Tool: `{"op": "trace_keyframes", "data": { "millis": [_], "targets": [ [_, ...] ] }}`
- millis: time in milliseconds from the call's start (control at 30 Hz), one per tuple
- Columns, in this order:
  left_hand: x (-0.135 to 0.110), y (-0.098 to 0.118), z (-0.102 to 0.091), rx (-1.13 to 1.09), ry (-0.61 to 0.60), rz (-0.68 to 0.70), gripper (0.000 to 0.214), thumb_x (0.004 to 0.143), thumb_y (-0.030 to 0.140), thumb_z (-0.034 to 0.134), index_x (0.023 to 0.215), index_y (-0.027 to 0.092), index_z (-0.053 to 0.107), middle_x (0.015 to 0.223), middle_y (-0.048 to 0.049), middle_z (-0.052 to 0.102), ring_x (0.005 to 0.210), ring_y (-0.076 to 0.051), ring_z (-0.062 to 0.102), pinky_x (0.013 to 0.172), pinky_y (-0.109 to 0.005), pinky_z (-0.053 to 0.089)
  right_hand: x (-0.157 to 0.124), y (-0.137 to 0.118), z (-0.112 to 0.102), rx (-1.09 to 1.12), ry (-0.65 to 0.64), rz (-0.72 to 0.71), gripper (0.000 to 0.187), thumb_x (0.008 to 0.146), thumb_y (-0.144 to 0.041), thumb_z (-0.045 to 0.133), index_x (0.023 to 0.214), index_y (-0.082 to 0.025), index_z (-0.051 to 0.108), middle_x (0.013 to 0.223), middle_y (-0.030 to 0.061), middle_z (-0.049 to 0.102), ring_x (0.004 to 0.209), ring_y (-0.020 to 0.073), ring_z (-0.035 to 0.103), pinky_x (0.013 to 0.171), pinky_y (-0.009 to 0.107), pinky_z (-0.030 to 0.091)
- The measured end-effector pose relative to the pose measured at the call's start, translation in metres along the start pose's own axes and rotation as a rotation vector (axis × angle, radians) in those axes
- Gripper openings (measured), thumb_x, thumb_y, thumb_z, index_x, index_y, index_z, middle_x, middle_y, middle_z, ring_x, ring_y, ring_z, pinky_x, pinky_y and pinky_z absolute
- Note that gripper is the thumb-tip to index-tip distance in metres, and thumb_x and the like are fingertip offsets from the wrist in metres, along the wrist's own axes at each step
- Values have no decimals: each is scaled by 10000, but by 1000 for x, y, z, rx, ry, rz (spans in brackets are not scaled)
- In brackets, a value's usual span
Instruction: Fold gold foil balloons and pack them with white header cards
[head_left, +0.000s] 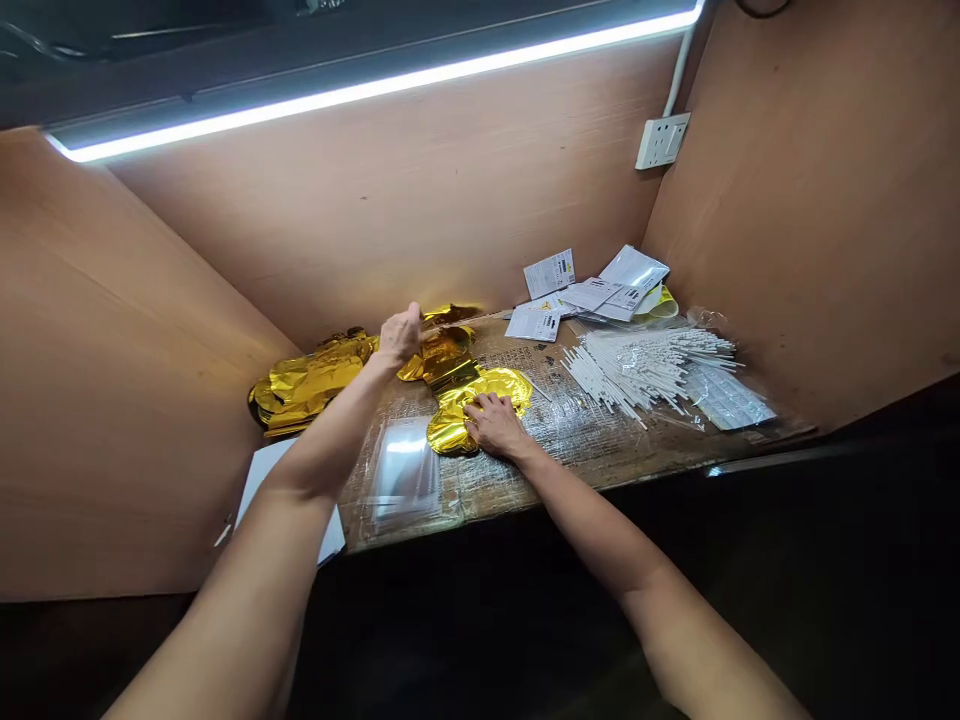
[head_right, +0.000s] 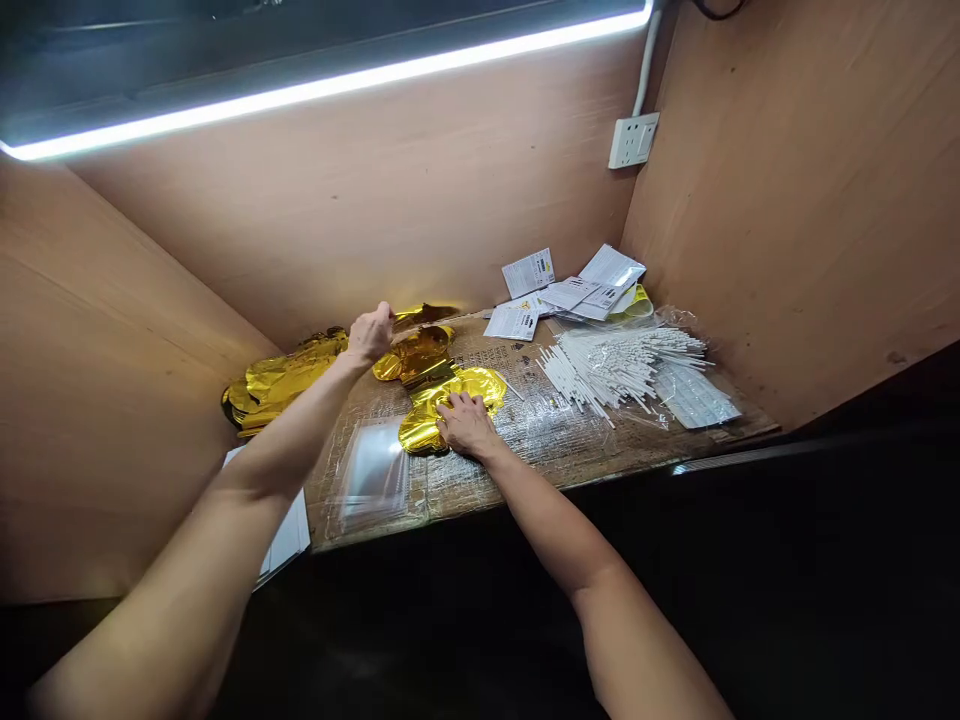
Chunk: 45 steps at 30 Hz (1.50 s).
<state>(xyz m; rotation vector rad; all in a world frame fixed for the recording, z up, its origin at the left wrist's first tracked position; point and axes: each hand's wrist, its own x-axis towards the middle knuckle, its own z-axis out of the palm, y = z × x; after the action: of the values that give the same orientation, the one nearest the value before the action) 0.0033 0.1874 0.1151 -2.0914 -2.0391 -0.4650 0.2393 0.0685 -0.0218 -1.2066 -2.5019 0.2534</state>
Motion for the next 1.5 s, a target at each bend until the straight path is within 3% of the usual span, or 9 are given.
{"op": "trace_keyframes", "data": {
  "millis": [133,267,400,567,767,1000,1133,1333,1500],
  "targets": [
    [-44,12,-25,16,128,287,236,1059,213,466,1114,159,689,968,-159,753,944,-296,689,899,-395,463,-1,2,-22,134,241,130,423,1086,-358,513,1448,-186,648,1424,179,627,1290,319,551,1071,463,398],
    [-143,38,-7,-62,243,625,242,1072,174,464,1168,165,686,874,-96,717,807,-241,657,795,-370,455,-43,-7,-51,87,540,108,589,1041,-444,612,1565,-186,542,1524,210,528,1402,380,469,1131,501,364],
    [-242,71,30,-170,189,783,277,1094,184,446,1268,165,660,895,-90,729,817,-231,663,759,-382,451,-108,-18,-49,-91,369,-69,557,1007,-316,681,1546,-224,570,1505,203,550,1350,374,494,1083,488,389],
    [-316,90,57,-298,132,730,333,1090,142,450,1361,149,643,1044,-116,793,911,-238,727,795,-391,499,-169,-9,-21,-34,164,-63,262,1064,-155,505,1026,-204,760,1063,131,701,1005,273,604,918,409,475],
    [-343,81,62,-356,206,752,295,1071,119,530,1324,166,674,1088,-110,823,973,-244,777,793,-384,538,-190,-26,-24,590,282,306,501,928,-356,773,1369,-227,571,1222,119,710,962,250,687,889,410,563],
    [-354,78,60,-414,281,683,214,1052,103,559,1183,197,700,997,-78,808,980,-235,773,825,-386,533,-176,-54,-19,1293,283,574,293,851,-350,751,1008,-253,524,776,-74,586,549,98,552,555,236,477],
    [-362,78,60,-340,308,572,203,1055,100,518,1070,200,694,863,-61,743,796,-210,708,778,-381,527,-193,-56,-11,1046,346,513,139,940,-349,672,965,-239,591,839,-17,617,651,146,627,648,311,576],
    [-374,72,60,-343,284,603,194,1038,125,581,1155,199,718,943,-97,747,944,-252,725,809,-401,586,-214,-44,-20,197,148,-68,433,915,-235,786,1341,-277,722,1536,147,579,1455,351,500,1194,549,477],
    [-369,66,55,-569,81,513,244,1030,139,525,1137,212,731,1126,-109,786,1160,-273,733,987,-441,592,-188,-37,-31,181,-27,-82,251,1109,-250,488,1112,-211,737,1143,118,782,1099,241,707,927,345,552]
  ]
}}
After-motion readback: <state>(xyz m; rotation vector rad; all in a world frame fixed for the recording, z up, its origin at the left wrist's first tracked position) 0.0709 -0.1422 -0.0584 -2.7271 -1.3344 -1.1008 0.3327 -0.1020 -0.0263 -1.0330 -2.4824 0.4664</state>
